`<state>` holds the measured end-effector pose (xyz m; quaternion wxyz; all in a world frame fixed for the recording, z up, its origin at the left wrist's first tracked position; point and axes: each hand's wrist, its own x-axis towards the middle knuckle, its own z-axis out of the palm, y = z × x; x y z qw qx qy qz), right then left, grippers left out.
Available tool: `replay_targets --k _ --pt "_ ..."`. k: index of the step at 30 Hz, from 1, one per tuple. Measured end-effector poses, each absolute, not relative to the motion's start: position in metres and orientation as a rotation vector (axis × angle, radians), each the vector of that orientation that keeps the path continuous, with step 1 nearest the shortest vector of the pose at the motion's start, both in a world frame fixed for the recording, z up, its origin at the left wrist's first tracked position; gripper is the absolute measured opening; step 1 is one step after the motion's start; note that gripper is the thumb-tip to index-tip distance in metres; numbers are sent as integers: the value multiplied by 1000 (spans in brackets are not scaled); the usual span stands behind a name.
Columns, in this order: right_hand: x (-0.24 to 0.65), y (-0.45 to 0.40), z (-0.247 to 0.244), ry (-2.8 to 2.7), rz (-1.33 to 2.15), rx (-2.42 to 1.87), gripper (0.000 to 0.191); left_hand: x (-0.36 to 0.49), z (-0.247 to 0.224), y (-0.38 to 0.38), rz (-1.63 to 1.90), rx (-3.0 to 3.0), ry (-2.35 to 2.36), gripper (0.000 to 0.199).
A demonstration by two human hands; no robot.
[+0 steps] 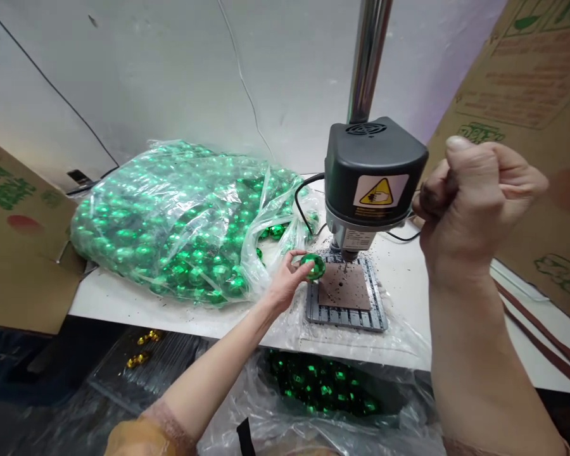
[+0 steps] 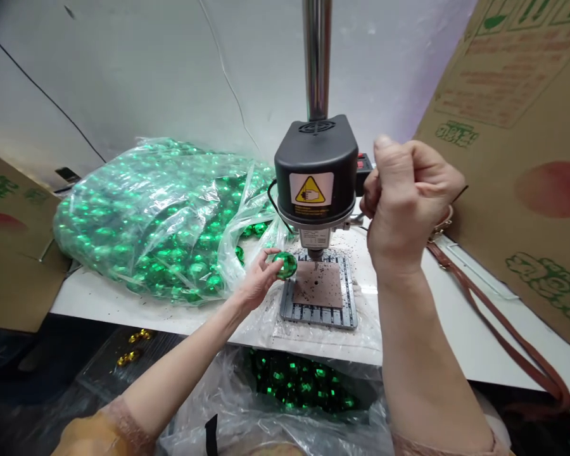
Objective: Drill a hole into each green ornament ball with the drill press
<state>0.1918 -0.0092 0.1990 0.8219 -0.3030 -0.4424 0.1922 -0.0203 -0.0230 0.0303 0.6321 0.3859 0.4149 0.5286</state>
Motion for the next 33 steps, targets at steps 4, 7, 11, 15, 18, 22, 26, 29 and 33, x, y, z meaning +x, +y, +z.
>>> replay_targets --k 4,7,11,15,18,22,26,29,33 --pt "194 -8 199 -959 420 -642 41 -8 19 -26 1183 961 937 72" --pt "194 -6 199 -976 409 -634 42 -2 10 -22 1222 1041 983 63" --pt "194 -4 197 -1003 387 -643 46 3 -4 -18 1197 1161 1013 60" --pt "195 0 195 -1009 361 -655 55 8 -11 -18 1168 1211 992 59" --pt "196 1 194 -1039 345 -720 57 10 -12 -18 1144 1244 994 58" --pt "195 0 196 -1027 364 -754 50 11 -12 -15 1135 1289 1005 55" --pt "192 -3 200 -978 414 -653 45 12 -14 -11 1137 1347 1022 54" --pt "192 -4 200 -972 422 -639 46 13 -17 -10 1156 1412 1061 54" --pt "194 0 195 -1001 404 -614 47 17 -19 -12 1150 1537 1138 54"
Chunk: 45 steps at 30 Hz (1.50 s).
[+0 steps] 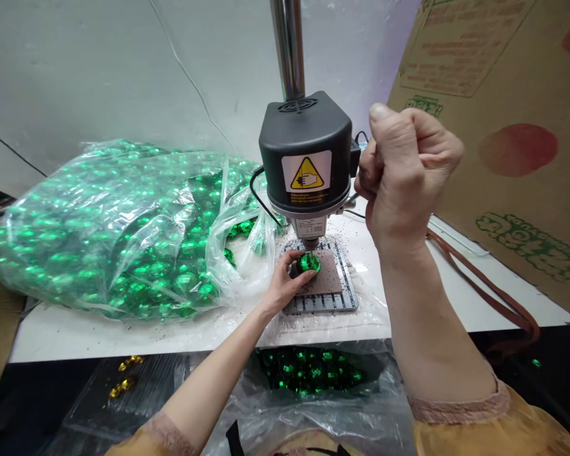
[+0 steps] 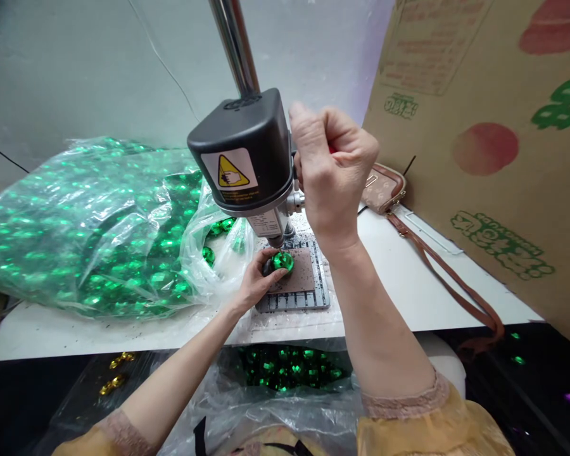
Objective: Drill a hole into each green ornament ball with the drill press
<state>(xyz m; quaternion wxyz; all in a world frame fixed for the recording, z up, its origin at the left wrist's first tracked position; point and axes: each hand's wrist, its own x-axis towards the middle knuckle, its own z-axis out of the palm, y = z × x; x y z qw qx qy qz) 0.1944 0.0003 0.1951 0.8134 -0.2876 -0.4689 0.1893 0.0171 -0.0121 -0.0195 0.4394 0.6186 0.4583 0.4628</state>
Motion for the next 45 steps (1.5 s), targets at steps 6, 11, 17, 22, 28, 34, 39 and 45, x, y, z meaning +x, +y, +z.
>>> replay_targets --k 6,11,17,22,28,34,39,45 --pt "199 6 190 -1094 351 -541 54 28 -20 -18 1137 1567 1064 56" --pt "196 -4 188 -1056 329 -583 52 29 -22 -20 1126 1575 1066 56" --pt "192 -16 177 -996 233 -555 47 26 -25 -19 1113 1632 1069 53" --pt "190 -19 162 -1004 128 -480 50 26 -27 -19 1133 1633 1043 53" --pt "187 -27 148 -1082 23 -425 47 27 -30 -18 1163 1631 1043 54" --pt "188 -29 140 -1025 -40 -482 46 26 -30 -19 1138 1612 1050 55" --pt "189 -27 135 -1074 -30 -388 42 26 -30 -19 1131 1608 1046 55" --pt "190 -24 130 -1124 -87 -286 41 26 -29 -20 1115 1578 1027 55"
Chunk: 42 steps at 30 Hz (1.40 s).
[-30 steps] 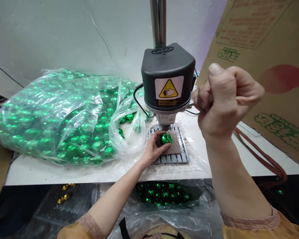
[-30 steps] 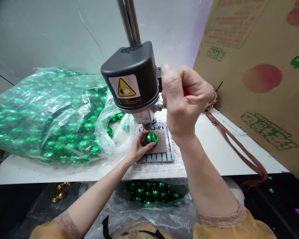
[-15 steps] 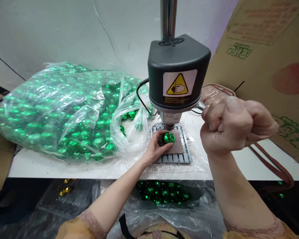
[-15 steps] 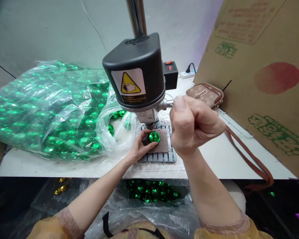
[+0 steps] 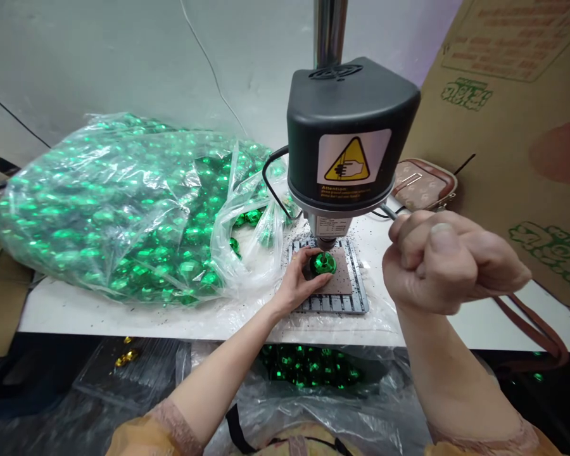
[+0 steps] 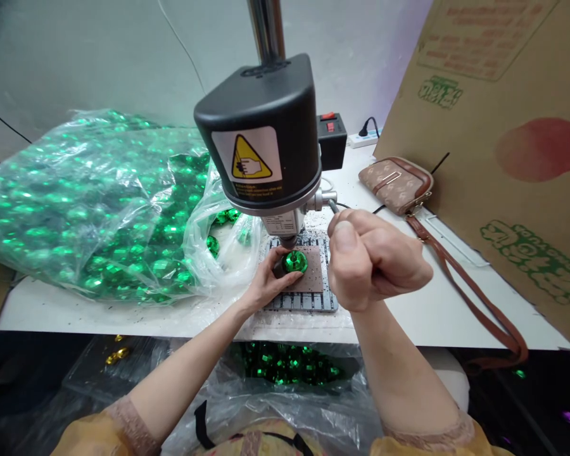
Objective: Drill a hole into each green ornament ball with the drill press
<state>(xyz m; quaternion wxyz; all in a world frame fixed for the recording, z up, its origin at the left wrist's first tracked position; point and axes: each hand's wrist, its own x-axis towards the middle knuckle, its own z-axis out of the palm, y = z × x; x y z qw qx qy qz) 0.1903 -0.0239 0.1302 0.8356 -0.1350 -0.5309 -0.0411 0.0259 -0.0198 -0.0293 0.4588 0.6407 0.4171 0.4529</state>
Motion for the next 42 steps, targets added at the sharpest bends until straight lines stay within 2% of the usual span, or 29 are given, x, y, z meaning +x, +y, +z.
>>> replay_targets --k 9,16,21,28,34,39,42 --pt "198 -27 115 -1214 -75 -260 37 26 -28 -21 1119 1566 1039 54" --pt "201 -25 105 -1253 -80 -219 44 27 -30 -21 1127 1528 1018 57" --pt "190 -29 139 -1058 58 -331 43 28 -29 -20 1137 1521 1038 56" --pt "193 -10 210 -893 516 -686 44 40 -18 -34 1292 1489 1134 52" --pt "194 -3 209 -948 486 -681 45 31 -17 -51 1435 1572 1364 45" --pt "193 -4 206 -952 441 -663 45 12 -10 -75 1501 1744 1219 31" --pt "193 -4 206 -951 443 -669 43 -5 -13 -111 1408 1950 1112 25"
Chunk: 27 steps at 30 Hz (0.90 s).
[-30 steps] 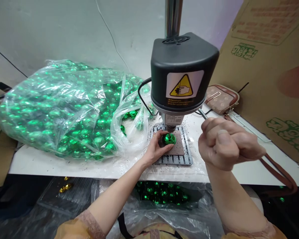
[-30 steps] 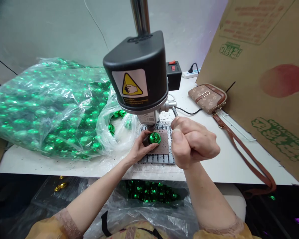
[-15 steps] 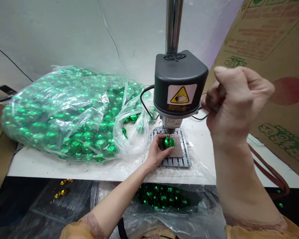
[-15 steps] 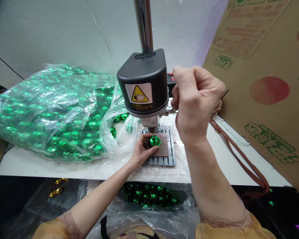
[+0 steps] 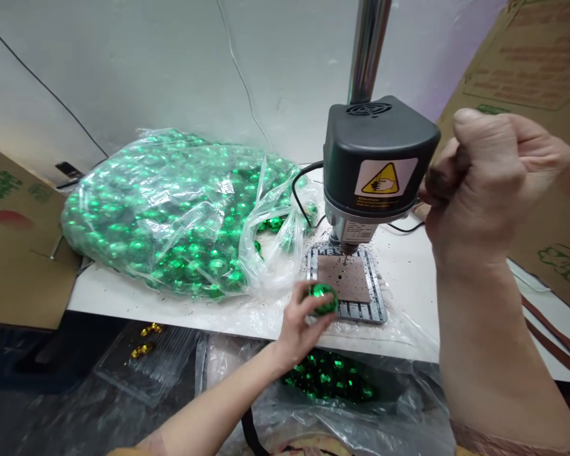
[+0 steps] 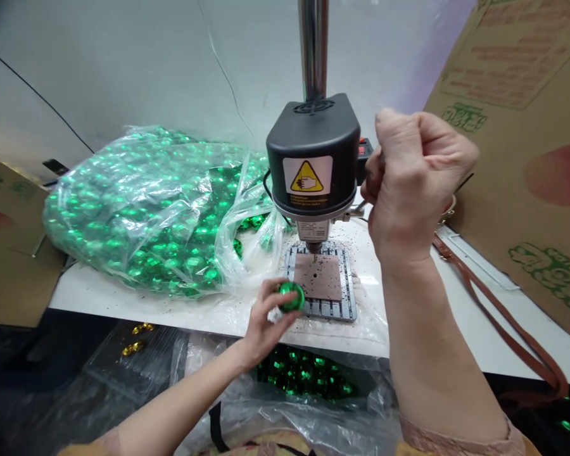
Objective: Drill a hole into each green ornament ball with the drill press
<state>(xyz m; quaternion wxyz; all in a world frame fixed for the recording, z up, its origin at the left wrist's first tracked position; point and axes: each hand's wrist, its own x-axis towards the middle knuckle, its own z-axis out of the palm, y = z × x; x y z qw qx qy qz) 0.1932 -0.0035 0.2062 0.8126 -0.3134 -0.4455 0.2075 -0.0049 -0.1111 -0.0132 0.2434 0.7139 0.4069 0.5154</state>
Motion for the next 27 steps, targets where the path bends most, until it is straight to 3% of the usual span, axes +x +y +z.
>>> replay_targets --k 6,8,10,13,16,19,22,27 --pt "192 -2 204 -922 396 -623 37 -50 -50 -186 654 2691 776 40" --pt "192 -1 203 -914 395 -623 35 -64 -53 -183 694 2779 662 46" --pt "191 0 203 -908 405 -624 34 -75 -46 -158 964 2711 694 46" --pt "191 0 203 -896 409 -622 35 -86 -19 -82 1268 2339 1203 41" --pt "191 -1 202 -903 398 -628 38 -94 9 6 1095 1830 1610 31" --pt "191 -3 201 -938 396 -649 41 -100 22 62 947 1697 1618 36" --pt "191 -4 201 -964 382 -645 42 -102 20 81 861 1632 1541 40" --pt "191 -1 201 -931 374 -616 40 -95 11 78 831 1583 1488 25"
